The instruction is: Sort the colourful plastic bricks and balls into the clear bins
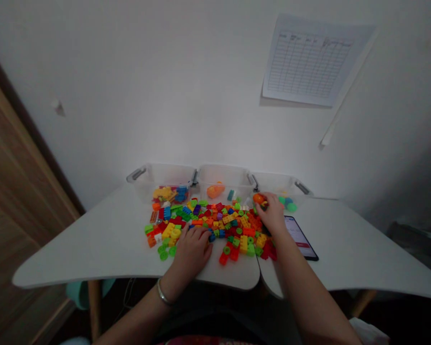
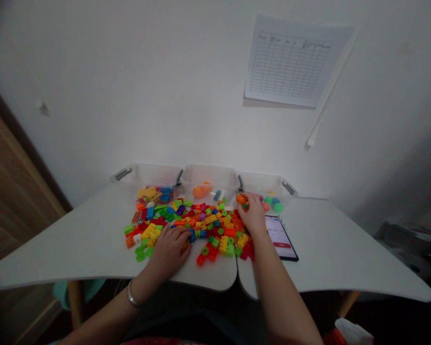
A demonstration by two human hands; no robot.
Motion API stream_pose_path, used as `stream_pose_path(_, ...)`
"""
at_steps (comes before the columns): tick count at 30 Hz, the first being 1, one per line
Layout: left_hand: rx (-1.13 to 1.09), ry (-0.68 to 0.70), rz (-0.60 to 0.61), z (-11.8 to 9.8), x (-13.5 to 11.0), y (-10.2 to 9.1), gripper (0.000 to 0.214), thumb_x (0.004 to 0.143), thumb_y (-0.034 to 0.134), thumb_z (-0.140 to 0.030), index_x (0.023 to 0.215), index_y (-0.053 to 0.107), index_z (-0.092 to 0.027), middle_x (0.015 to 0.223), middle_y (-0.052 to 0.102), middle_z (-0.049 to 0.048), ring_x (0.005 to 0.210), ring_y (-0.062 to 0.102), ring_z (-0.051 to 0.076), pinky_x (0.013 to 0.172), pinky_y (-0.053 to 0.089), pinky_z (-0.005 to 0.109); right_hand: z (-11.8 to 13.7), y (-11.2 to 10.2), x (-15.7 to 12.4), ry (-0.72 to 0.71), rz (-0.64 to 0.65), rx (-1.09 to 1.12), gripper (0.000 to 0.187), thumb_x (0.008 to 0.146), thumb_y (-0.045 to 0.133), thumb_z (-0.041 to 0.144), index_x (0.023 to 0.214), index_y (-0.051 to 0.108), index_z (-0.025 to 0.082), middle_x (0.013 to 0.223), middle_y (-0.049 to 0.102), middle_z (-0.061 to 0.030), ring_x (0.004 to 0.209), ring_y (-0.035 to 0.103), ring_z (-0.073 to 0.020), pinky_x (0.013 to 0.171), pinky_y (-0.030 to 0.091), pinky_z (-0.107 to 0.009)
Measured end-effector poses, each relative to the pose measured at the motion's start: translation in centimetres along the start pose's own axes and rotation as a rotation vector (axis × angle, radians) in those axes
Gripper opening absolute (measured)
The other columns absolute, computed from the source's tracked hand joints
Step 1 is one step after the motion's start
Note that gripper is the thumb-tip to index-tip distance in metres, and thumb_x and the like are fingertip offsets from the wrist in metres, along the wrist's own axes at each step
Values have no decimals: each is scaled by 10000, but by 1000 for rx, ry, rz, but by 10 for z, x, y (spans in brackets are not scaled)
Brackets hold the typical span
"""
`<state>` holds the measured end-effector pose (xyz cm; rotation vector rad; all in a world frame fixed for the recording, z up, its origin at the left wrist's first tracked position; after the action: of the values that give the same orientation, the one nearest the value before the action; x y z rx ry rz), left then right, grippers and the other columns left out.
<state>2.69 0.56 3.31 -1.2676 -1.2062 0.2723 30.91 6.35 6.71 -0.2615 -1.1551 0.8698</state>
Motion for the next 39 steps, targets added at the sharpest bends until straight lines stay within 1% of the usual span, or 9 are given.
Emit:
stream_pose_path(2, 1, 5, -6, 0, 0, -1, 234, 816, 549, -244, 1013, 673, -230, 1052, 697, 72, 1021, 611, 267, 1072, 322, 572, -1, -7, 1, 0, -122, 60, 318, 813, 506, 293, 1109, 547, 184, 1152, 591, -122, 1089, 544, -239, 919, 475, -397)
stream_pose_path(5, 6, 8, -7, -1, 0, -2, 228, 822, 547, -248, 1010, 673, -227, 1060, 696, 74, 1022, 610, 268, 1073, 322, 572, -8, -17, 5, 132, -291, 115, 405, 810, 516, 349, 1176, 483, 179, 1187, 558, -131, 978, 580, -211, 808, 515, -351)
stream_pose_path(8, 8, -1, 7, -2, 0, -4, 218, 823, 556, -248, 1005, 673, -225, 1057, 698, 70, 1011, 614, 262, 1077, 323, 564, -18, -26, 15, 247, -381, 173, 508, 801, 522, 400, 1249, 415, 185, 1255, 524, -144, 939, 598, -191, 737, 525, -309)
stream_pose_path(12, 5, -11, 18, -2, 0, -5, 223, 827, 555, -247, 1015, 671, -221, 1059, 698, 70, 1021, 610, 261, 1083, 320, 563, -30, -31, 29, 295, -374, 181, 548, 786, 519, 416, 1268, 409, 182, 1238, 554, -147, 952, 614, -200, 737, 513, -308)
stream_pose_path(17, 8, -25, 49, -1, 0, -3, 237, 831, 556, -256, 1034, 670, -207, 1083, 693, 79, 1044, 603, 264, 1086, 323, 556, -44, -24, 34, 358, -297, 120, 571, 772, 514, 392, 1281, 435, 145, 1149, 628, -144, 949, 616, -221, 830, 475, -348)
stream_pose_path(22, 6, -20, 43, 0, 0, -1, 237, 829, 565, -249, 1036, 670, -201, 1088, 692, 77, 1054, 602, 264, 1089, 321, 560, -50, -14, 32, 290, -284, 50, 535, 756, 496, 365, 1233, 497, 124, 1068, 679, -129, 991, 570, -260, 931, 411, -420)
stream_pose_path(30, -3, -9, 27, 0, -1, 0, 233, 830, 566, -247, 1036, 668, -204, 1081, 692, 72, 1054, 604, 260, 1096, 311, 568, -58, -10, 28, 238, -285, 69, 494, 757, 485, 360, 1199, 526, 143, 1051, 687, -116, 1014, 552, -263, 955, 389, -439)
stream_pose_path(34, -2, -16, 28, 0, -1, -1, 230, 826, 571, -245, 1028, 670, -201, 1075, 693, 72, 1051, 605, 260, 1092, 319, 568, -56, -15, 28, 219, -259, 108, 441, 758, 494, 332, 1151, 568, 148, 1023, 694, -107, 973, 579, -248, 923, 419, -425)
stream_pose_path(39, 5, -7, 23, 0, -1, -1, 238, 820, 579, -245, 1035, 669, -200, 1080, 691, 73, 1053, 604, 264, 1091, 320, 570, -36, -21, 21, 168, -323, 81, 319, 797, 480, 333, 1013, 647, 167, 998, 682, -104, 948, 580, -243, 880, 446, -407)
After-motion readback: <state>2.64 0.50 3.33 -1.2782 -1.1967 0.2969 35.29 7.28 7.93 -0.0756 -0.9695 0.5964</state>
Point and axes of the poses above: each hand's wrist, its own x-axis towards the middle knuckle, its own y-axis out of the palm, z = x × y, the point moved 3 cm from there along x, towards the middle knuckle
